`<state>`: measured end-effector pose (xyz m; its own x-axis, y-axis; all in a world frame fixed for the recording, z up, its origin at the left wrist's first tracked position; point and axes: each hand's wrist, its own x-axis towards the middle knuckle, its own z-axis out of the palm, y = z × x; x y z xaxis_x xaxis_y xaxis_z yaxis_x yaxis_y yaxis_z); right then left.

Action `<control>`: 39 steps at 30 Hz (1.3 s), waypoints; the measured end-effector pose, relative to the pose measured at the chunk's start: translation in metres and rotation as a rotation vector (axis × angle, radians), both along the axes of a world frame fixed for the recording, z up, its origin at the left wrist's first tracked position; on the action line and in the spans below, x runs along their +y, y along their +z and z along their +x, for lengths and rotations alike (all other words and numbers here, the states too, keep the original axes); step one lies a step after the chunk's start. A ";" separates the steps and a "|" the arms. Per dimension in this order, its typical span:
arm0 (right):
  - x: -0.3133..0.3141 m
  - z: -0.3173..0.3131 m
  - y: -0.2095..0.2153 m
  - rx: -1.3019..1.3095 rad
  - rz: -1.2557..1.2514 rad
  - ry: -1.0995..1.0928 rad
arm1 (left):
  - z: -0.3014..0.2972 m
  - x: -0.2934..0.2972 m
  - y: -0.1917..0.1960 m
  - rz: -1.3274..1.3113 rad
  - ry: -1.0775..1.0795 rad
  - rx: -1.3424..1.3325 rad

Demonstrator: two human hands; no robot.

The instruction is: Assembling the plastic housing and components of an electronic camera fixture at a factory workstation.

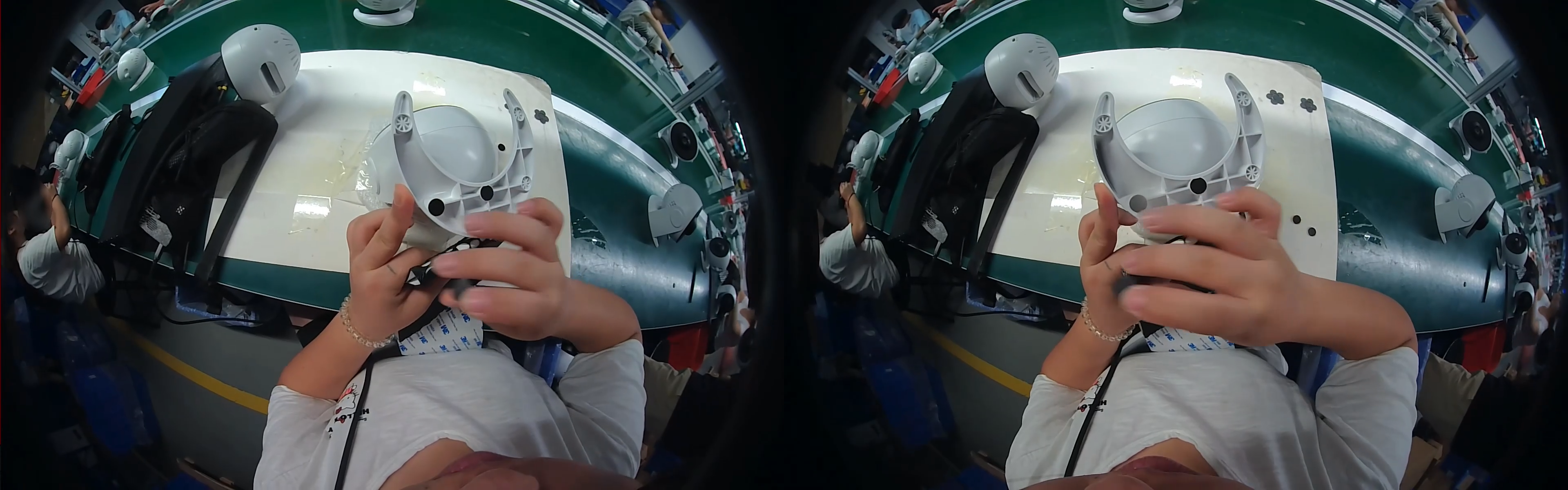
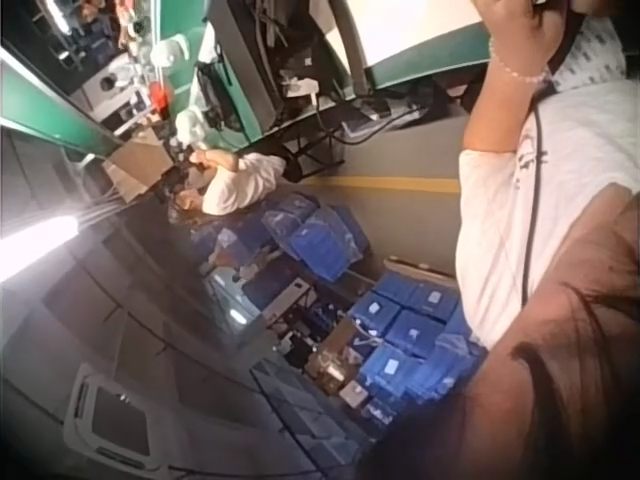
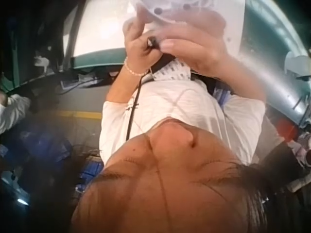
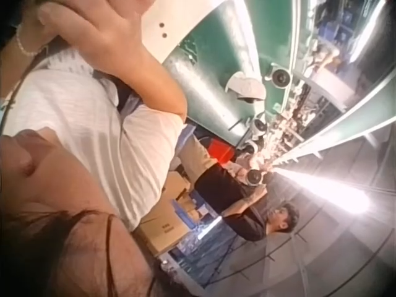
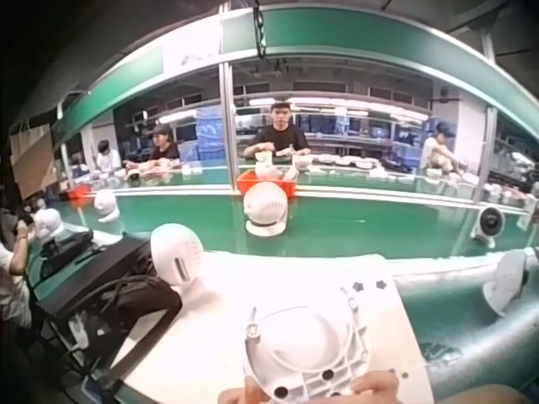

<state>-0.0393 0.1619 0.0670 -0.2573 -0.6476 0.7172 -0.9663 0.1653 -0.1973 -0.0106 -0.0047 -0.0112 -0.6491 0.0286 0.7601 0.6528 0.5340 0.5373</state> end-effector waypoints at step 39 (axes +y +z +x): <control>0.001 -0.014 -0.015 -0.324 -0.120 0.468 | -0.002 -0.004 0.008 0.056 -0.093 -0.091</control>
<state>-0.0531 0.1632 0.0515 -0.1819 -0.6642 0.7251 -0.8184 -0.3065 -0.4861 -0.0122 -0.0091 -0.0032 -0.7123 0.0509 0.7000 0.6450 0.4407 0.6243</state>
